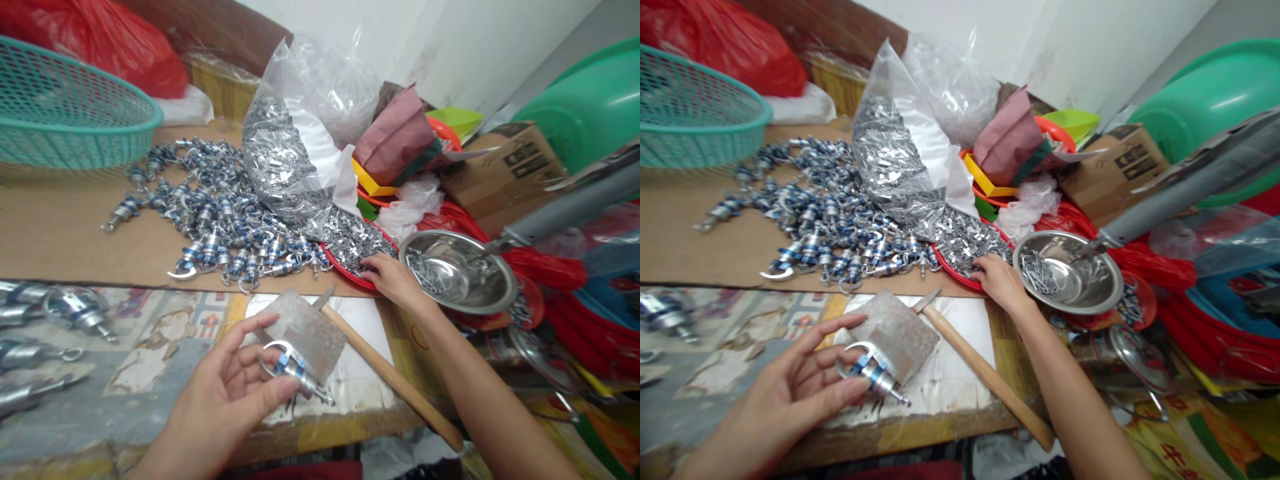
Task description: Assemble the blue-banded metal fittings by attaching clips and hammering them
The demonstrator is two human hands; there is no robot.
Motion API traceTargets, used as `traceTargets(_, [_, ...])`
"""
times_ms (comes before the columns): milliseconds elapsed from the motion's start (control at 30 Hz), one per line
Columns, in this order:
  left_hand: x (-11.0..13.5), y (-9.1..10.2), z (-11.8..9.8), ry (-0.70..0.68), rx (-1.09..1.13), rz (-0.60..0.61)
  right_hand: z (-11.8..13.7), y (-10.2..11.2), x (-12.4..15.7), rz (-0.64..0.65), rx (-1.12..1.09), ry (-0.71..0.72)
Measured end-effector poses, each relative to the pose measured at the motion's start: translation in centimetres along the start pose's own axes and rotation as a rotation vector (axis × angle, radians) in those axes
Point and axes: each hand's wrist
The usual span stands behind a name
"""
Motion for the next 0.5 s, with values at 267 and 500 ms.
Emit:
traceTargets(267, [0.16, -0.15, -0.1, 0.008, -0.006, -0.017, -0.1, -0.09, -0.63, 0.018, -0.022, -0.011])
traceTargets(500, [0.12, -0.15, 0.04, -0.006, -0.017, -0.026, 0.34, -0.22, -0.88, -0.048, -0.097, 0.005])
Point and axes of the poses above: each hand's wrist, its own x-axis away from the middle knuckle, its own y-axis out of the back of the hand, z = x × y, and after that the axes turned 9 degrees about z, right-handed
